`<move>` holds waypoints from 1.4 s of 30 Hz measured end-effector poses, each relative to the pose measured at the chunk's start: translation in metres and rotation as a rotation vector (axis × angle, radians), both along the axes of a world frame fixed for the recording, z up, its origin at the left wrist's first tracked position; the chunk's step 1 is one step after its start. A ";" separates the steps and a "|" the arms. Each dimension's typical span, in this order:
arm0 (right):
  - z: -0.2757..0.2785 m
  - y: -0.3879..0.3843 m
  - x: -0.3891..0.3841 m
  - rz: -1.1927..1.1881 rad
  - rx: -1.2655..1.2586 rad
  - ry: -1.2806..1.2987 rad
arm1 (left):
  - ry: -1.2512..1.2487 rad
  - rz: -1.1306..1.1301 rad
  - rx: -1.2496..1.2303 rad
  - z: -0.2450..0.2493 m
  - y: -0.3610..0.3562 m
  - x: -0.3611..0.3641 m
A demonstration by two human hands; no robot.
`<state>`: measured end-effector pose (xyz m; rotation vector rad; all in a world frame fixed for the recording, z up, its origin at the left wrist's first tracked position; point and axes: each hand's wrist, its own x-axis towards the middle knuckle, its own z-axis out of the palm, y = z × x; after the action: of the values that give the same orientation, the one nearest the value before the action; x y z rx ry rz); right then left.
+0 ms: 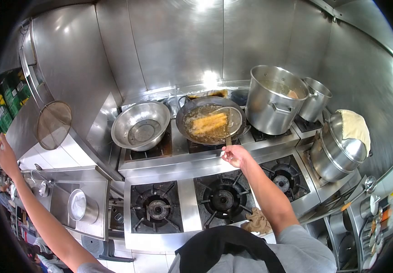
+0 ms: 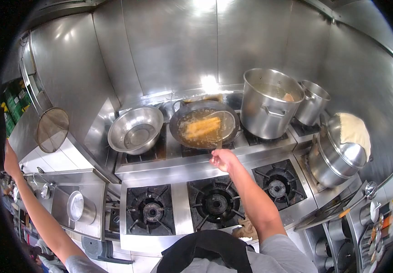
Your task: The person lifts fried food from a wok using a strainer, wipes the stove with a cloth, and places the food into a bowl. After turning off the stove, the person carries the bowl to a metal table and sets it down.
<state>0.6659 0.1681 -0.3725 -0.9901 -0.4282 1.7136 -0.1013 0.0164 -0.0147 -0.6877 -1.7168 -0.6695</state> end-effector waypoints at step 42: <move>0.002 0.005 0.003 0.024 -0.025 0.153 | -0.177 -0.112 0.059 0.006 -0.008 0.043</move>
<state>0.6689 0.1733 -0.3701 -0.8672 -0.3210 1.8062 -0.0588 0.0080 -0.0091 -0.7040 -1.8217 -0.8781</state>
